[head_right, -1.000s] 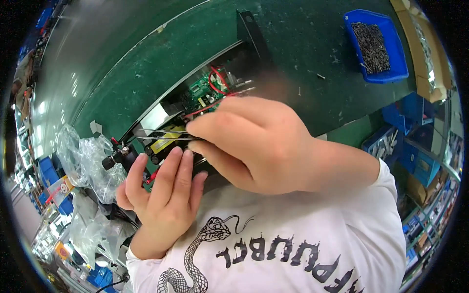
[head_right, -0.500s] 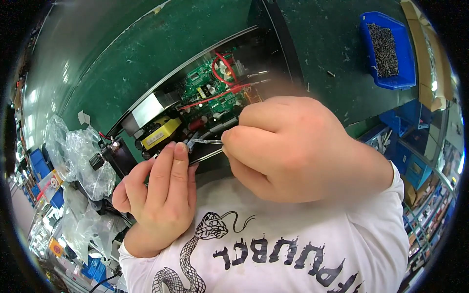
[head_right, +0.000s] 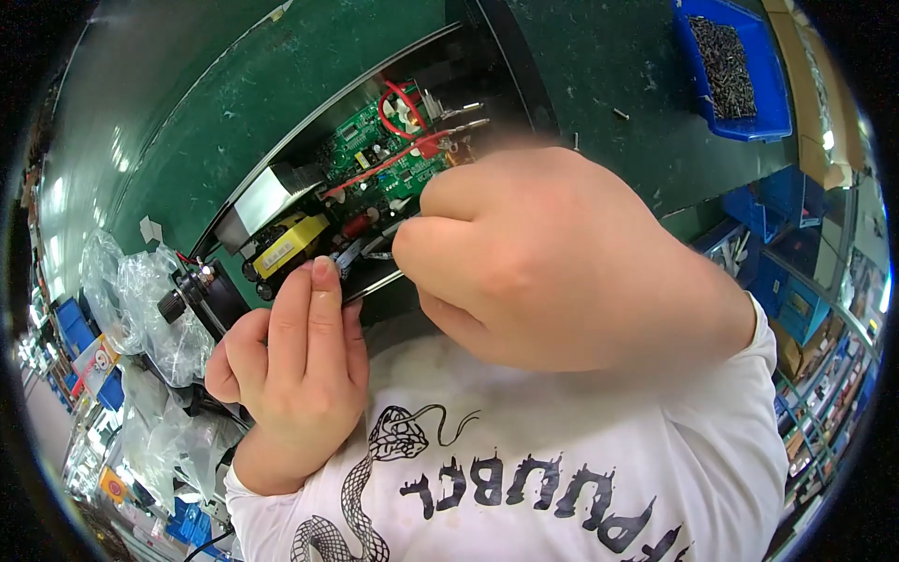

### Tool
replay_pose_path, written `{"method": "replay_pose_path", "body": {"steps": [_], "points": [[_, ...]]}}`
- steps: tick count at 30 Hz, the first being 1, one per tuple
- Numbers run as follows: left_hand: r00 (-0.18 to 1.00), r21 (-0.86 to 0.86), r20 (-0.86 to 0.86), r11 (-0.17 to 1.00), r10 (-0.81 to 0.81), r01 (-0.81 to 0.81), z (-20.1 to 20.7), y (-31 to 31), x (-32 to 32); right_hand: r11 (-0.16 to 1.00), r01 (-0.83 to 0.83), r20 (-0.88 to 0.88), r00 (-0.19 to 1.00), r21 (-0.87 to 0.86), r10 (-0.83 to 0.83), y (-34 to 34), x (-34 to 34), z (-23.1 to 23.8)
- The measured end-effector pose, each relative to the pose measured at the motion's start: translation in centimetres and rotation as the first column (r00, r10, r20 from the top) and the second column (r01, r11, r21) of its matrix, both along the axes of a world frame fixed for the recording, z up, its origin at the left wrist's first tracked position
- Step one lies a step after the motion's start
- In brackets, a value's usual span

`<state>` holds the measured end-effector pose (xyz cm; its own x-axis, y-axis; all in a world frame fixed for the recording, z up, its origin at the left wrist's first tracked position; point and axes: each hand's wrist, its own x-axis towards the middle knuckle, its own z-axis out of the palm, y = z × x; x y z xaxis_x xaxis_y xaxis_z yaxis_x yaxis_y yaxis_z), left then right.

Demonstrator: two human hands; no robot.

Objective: Assemble an electronic device by placing internal components and securing wires within a housing.

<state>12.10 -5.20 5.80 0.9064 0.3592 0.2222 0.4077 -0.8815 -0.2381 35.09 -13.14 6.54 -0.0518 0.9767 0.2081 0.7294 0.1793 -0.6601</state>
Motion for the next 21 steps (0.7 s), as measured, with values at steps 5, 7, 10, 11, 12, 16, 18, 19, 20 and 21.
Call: {"method": "replay_pose_path", "body": {"steps": [5,7,10,11,12,16,18,19,20,21], "points": [[1.000,-0.002,-0.009,1.000,-0.007,0.007,0.15,-0.13,0.06,1.000,0.007,0.001,1.000,0.010,-0.007,0.01,-0.15,-0.21],[1.000,-0.012,-0.010,1.000,-0.017,0.017,0.10,-0.05,0.02,1.000,0.004,0.002,1.000,0.019,-0.004,0.00,-0.22,-0.37],[0.999,-0.009,-0.026,1.000,-0.022,0.022,0.19,-0.10,0.15,0.999,0.011,0.008,1.000,0.031,-0.011,-0.07,-0.22,-0.44],[0.999,-0.009,-0.026,1.000,-0.025,0.024,0.23,-0.13,0.20,1.000,0.009,0.015,1.000,0.029,-0.009,-0.07,-0.21,-0.43],[0.999,0.000,-0.030,1.000,-0.015,0.015,0.26,-0.18,0.18,1.000,0.004,0.019,1.000,0.030,-0.005,-0.02,-0.25,-0.49],[1.000,-0.010,-0.031,1.000,0.002,-0.003,0.28,-0.26,0.30,1.000,0.012,0.015,1.000,0.015,-0.012,0.00,-0.31,-0.53],[0.999,-0.005,-0.041,1.000,0.004,-0.004,0.33,-0.26,0.33,1.000,0.012,0.021,1.000,0.023,-0.012,-0.04,-0.40,-0.65],[0.998,0.000,-0.055,1.000,0.013,-0.013,0.43,-0.29,0.26,0.999,0.010,0.016,1.000,0.032,-0.010,-0.04,-0.38,-0.65],[0.998,0.009,-0.059,1.000,0.016,-0.015,0.66,-0.48,0.17,1.000,0.002,0.022,1.000,0.021,-0.002,-0.05,-0.35,-0.60],[0.997,-0.028,-0.070,0.999,0.041,-0.043,0.91,-0.75,0.19,1.000,-0.001,0.033,0.999,0.005,0.001,-0.13,-0.30,-0.52]]}}
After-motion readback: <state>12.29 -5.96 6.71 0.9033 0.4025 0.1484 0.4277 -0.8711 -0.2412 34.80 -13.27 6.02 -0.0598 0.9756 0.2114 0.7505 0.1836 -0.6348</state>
